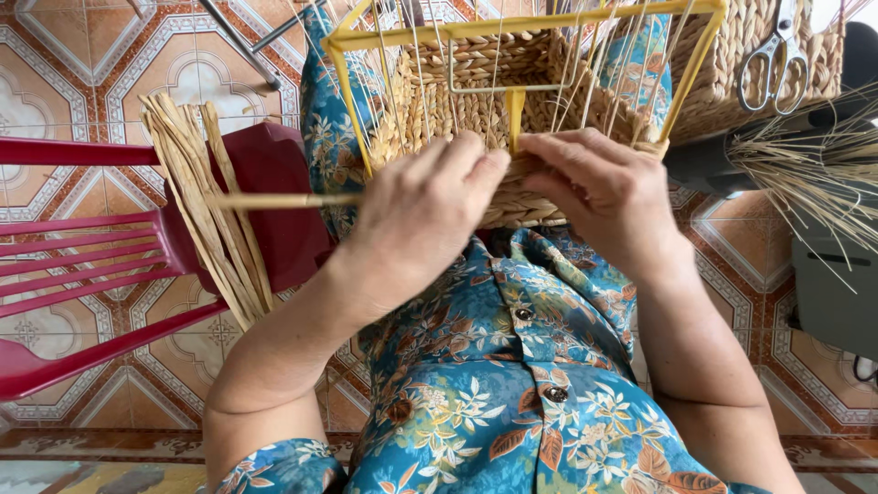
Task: The person weaves a basket by hand, threading dried palm strips through a yellow metal frame. They repeatedly pull and tuck the strips to build up the basket walls, occasionally adjusting the frame and selecting new strips from a nearby pile.
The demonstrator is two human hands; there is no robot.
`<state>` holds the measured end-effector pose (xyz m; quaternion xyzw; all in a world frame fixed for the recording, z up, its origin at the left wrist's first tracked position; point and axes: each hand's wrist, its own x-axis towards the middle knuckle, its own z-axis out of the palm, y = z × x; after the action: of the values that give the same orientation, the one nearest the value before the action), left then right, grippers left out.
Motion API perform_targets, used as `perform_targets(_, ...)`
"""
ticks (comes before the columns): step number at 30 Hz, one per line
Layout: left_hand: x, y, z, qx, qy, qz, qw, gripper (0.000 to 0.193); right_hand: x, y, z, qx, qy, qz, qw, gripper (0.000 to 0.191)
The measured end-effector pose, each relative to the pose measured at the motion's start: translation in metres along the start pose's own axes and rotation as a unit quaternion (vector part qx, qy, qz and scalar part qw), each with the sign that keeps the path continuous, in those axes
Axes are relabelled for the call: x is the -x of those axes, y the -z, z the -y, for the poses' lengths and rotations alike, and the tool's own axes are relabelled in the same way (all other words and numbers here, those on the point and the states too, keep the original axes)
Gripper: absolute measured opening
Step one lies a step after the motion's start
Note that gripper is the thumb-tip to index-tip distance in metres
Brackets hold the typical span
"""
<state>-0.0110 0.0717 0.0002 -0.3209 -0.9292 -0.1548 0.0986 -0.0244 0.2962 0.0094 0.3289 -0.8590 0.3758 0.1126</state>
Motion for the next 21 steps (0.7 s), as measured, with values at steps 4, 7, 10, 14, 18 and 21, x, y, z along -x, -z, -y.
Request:
perform_targets(4,0.005,0.022,0.002,0.014,-0.013,-0.196,0.980,0.023,0.000,-0.015,-0.005,0.047,-0.063,-0.016,0.997,0.020)
perform_targets(7,0.007,0.023,-0.014,0.032,0.006,-0.217,0.976,0.031,0.004,-0.019,-0.010,0.067,-0.061,-0.034,0.995,0.015)
perform_targets(10,0.003,0.011,-0.027,-0.007,0.052,-0.173,0.983,0.032,0.009,-0.021,-0.013,0.051,-0.067,-0.043,0.996,0.017)
perform_targets(14,-0.001,-0.010,-0.026,-0.062,0.096,-0.174,0.978,0.023,0.013,-0.027,-0.016,0.037,-0.081,-0.076,0.993,0.022)
perform_targets(18,0.003,-0.025,-0.025,-0.078,0.081,-0.158,0.981,0.013,0.014,-0.033,-0.017,0.040,-0.116,-0.099,0.988,0.022)
perform_targets(21,0.008,-0.030,-0.029,0.022,0.037,-0.102,0.994,0.010,0.012,-0.035,-0.016,0.057,-0.089,-0.115,0.988,0.015)
